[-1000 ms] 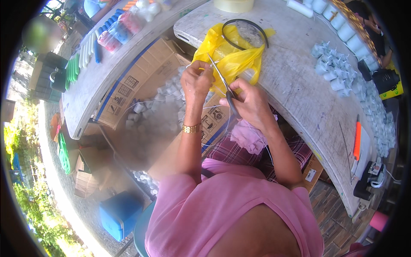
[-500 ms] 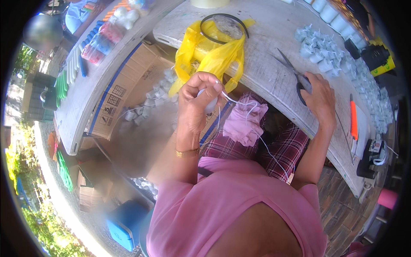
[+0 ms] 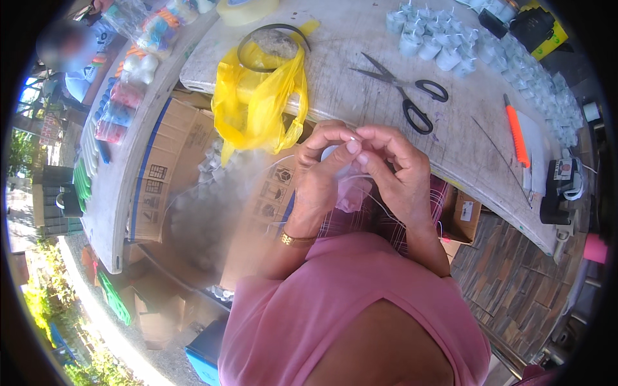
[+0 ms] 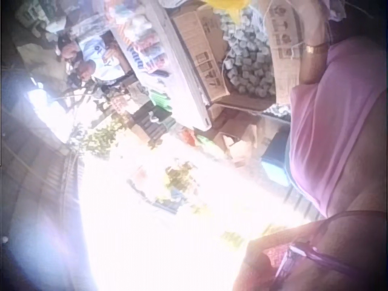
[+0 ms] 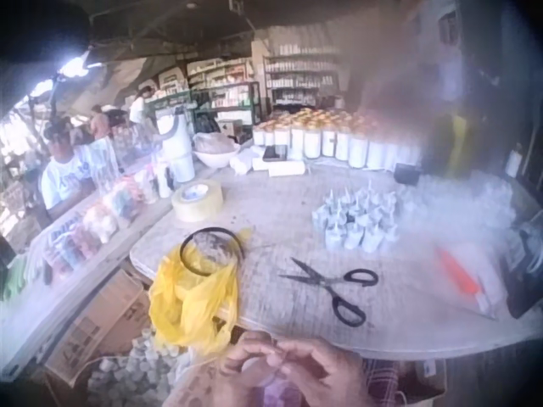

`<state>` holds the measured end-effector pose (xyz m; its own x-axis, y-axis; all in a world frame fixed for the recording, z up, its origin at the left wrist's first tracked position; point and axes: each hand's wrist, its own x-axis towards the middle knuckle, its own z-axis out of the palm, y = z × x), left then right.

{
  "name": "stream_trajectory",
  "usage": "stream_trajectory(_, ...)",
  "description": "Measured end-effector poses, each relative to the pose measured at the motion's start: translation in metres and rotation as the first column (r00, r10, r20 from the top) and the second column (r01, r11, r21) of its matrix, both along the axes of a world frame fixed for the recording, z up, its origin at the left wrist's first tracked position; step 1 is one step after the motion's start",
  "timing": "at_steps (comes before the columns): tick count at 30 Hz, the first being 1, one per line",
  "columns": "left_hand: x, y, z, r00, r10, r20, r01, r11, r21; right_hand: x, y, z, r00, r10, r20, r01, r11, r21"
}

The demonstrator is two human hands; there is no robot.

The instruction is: The person assembles small white cylindrical objects by inserting a white string into each one, tying a knot, and trimming the excess string with scissors. The person repeats this process for multiple items on a cluttered workbench.

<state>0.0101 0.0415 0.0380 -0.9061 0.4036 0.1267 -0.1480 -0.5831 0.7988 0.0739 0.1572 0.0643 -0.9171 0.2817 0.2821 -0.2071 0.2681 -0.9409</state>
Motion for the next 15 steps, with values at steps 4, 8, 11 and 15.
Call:
stream_trajectory(4, 0.002, -0.005, 0.000, 0.976, -0.198, 0.095, 0.187, 0.976, 0.108, 0.005, 0.003, -0.007, 0.999, -0.026, -0.029, 0.023, 0.992, -0.121)
stream_trajectory(8, -0.005, -0.007, -0.004, 0.876, -0.456, 0.161, 0.346, 0.824, 0.448, 0.008, 0.008, -0.006, 0.988, -0.127, -0.092, 0.118, 0.988, -0.101)
stream_trajectory(11, 0.000, -0.003, 0.009, 0.846, -0.451, 0.283, 0.224, 0.783, 0.581, 0.010, 0.009, 0.001, 0.976, -0.191, -0.108, 0.199, 0.977, 0.071)
stream_trajectory(15, -0.001, 0.000, 0.006, 0.798, -0.472, 0.375, 0.209, 0.799, 0.564, 0.010, 0.009, 0.003, 0.948, -0.226, -0.226, 0.280, 0.927, 0.249)
